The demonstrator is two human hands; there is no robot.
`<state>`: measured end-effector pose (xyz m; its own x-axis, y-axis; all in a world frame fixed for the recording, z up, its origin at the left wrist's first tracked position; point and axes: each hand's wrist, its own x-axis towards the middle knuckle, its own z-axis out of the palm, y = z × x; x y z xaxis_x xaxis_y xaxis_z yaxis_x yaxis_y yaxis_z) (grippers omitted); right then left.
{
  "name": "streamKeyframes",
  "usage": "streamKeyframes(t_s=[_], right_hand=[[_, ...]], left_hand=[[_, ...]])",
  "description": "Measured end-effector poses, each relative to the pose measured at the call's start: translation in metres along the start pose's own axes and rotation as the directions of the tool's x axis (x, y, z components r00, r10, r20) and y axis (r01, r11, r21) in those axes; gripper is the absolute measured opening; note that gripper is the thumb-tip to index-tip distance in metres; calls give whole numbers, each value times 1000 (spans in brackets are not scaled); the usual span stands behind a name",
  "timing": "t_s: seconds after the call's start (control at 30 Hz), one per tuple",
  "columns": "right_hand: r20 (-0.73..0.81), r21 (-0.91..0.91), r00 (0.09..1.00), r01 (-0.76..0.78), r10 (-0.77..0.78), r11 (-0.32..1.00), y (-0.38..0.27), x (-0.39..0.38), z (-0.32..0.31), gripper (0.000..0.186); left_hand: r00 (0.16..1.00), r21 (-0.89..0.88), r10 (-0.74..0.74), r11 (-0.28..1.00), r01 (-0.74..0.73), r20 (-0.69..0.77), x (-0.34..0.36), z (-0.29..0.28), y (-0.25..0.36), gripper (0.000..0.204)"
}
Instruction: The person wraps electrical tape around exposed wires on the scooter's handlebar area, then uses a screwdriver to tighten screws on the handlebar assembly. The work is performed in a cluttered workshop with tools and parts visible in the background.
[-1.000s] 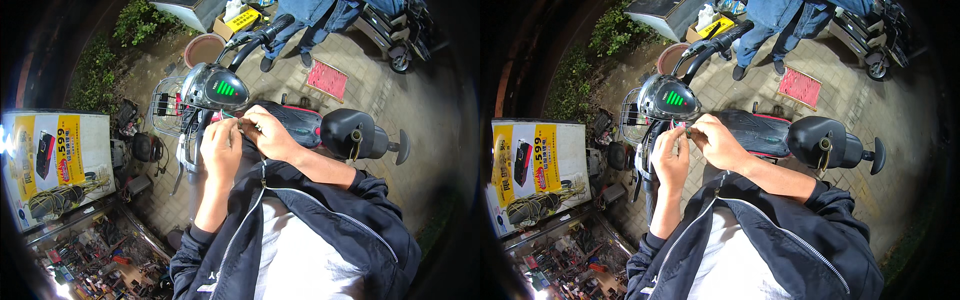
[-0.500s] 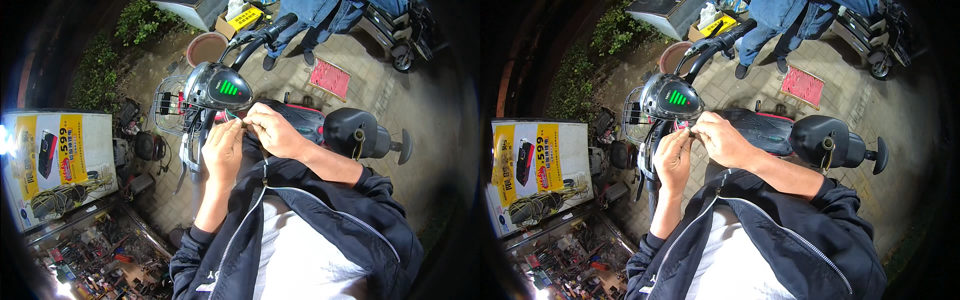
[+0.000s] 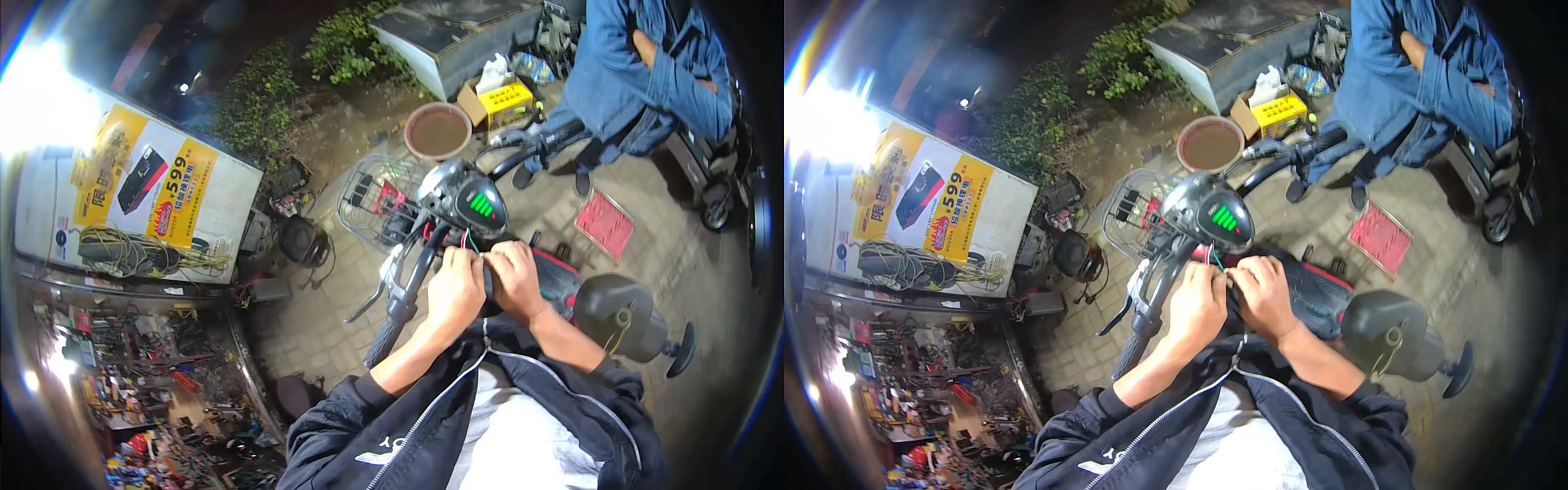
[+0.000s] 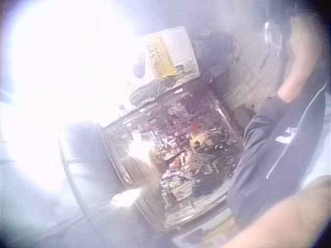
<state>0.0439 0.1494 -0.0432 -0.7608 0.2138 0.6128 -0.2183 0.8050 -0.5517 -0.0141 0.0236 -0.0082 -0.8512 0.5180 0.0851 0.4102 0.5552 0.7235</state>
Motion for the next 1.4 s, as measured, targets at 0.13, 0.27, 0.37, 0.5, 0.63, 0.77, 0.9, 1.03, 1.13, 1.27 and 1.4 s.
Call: streamKeyframes(t_s=[0.13, 0.27, 0.37, 0.5, 0.63, 0.77, 0.9, 1.03, 1.13, 1.27, 1.4], right_hand=[[-28, -50, 999, 16, -17, 999, 3, -10, 9, 23], [21, -30, 999, -48, 49, 998, 1, -16, 14, 24], [-13, 22, 997, -75, 75, 997, -1, -16, 14, 17], [-44, 208, 981, -178, 191, 962, -7, -13, 12, 16], [-29, 261, 972, -217, 232, 941, -13, -15, 13, 17], [-7, 173, 977, -208, 213, 963, -13, -19, 15, 19], [-32, -7, 997, -76, 75, 997, -8, -20, 13, 21], [-4, -5, 997, -79, 79, 997, -6, -21, 13, 23], [-6, 30, 992, -124, 124, 992, -5, -23, 16, 21], [-5, 56, 990, -138, 139, 989, -2, -27, 23, 19], [-20, 80, 992, -122, 124, 989, -4, -27, 29, 18]], left_hand=[[788, -602, -463, 513, 612, 406, 0, 3, -7, 16], [547, -650, -377, -247, 719, 748, 0, -2, -18, 17], [664, -699, -417, 89, 710, 621, -5, -7, -18, 17], [999, -12, 12, 1000, -11, 43, -11, -15, -14, 35], [918, 162, 395, 909, -384, -36, -6, -17, -19, 13], [943, 84, 327, 943, -322, -63, -5, -12, -23, 6], [817, -558, -414, 597, 577, 402, 4, -15, -23, 12], [608, -645, -344, 7, 764, 716, 8, -21, -23, 18], [861, -480, -358, 720, 501, 362, -1, -23, -21, 15], [938, 173, 338, 922, -345, 72, -4, -23, -19, 15], [912, 119, 409, 906, -407, 7, -1, -19, -25, 6]])
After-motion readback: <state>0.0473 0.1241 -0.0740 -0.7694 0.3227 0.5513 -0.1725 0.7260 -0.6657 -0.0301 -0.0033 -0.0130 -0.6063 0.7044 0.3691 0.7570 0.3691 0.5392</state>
